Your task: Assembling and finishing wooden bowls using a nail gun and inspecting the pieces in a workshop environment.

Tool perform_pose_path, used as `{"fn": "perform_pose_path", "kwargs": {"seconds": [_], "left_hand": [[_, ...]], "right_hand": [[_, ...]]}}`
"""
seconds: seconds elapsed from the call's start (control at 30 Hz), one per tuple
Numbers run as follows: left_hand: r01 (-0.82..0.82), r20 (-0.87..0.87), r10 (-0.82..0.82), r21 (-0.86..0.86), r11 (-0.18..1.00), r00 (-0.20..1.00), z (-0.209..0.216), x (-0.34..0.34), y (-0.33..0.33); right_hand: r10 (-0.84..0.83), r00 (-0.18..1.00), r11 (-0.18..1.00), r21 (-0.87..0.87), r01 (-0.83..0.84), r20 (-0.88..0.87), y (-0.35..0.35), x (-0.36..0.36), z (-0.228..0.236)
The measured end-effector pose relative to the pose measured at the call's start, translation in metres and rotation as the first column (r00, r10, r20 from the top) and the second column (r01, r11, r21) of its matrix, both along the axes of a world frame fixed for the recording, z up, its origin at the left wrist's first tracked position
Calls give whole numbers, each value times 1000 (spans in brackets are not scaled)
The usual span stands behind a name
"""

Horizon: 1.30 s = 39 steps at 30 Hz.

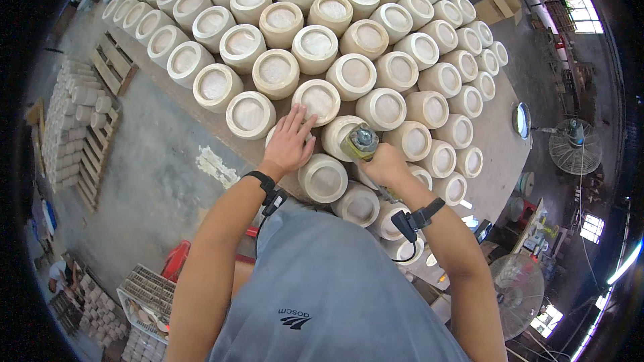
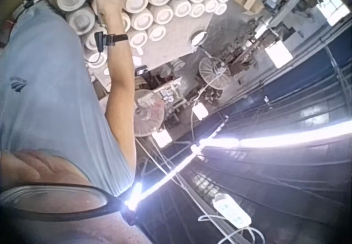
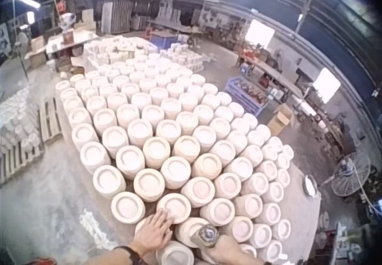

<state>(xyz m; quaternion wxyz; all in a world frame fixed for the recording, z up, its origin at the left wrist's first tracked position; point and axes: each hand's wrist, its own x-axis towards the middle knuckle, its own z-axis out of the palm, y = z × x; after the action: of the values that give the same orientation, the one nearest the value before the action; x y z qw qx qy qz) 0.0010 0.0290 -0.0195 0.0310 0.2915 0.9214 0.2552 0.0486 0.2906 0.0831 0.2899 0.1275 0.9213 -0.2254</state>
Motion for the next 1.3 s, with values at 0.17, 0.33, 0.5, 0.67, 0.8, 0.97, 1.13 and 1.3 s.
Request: {"fn": "perform_pose_path", "kwargs": {"seconds": [0.17, 0.33, 0.5, 0.67, 0.8, 0.97, 1.13, 1.3], "left_hand": [[6, -102, 5, 100, 995, 995, -2, 2, -4], [12, -149, 0, 75, 997, 989, 7, 33, -23], [265, -40, -264, 32, 964, 964, 25, 92, -50], [357, 103, -353, -21, 934, 930, 25, 124, -59], [350, 203, -336, -34, 936, 920, 21, 124, -61], [418, 244, -384, -106, 902, 891, 26, 114, -62], [497, 409, -402, -157, 853, 819, 38, 110, -66], [529, 278, -497, -51, 847, 822, 21, 105, -69]], "right_hand": [[-19, 996, 998, -64, 13, -87, -22, 16, 39], [66, 998, 986, -152, -68, -14, -26, 47, 40], [74, 997, 989, -123, -78, -36, -29, 59, 13], [59, 993, 998, -8, -60, -103, -34, 56, 9], [105, 982, 994, -16, -108, -154, -43, 56, 13], [68, 990, 992, -95, -80, -120, -43, 61, 22], [24, 999, 984, -178, -20, 23, -59, 81, 29], [-65, 996, 969, -234, 77, 56, -78, 93, 46]]}}
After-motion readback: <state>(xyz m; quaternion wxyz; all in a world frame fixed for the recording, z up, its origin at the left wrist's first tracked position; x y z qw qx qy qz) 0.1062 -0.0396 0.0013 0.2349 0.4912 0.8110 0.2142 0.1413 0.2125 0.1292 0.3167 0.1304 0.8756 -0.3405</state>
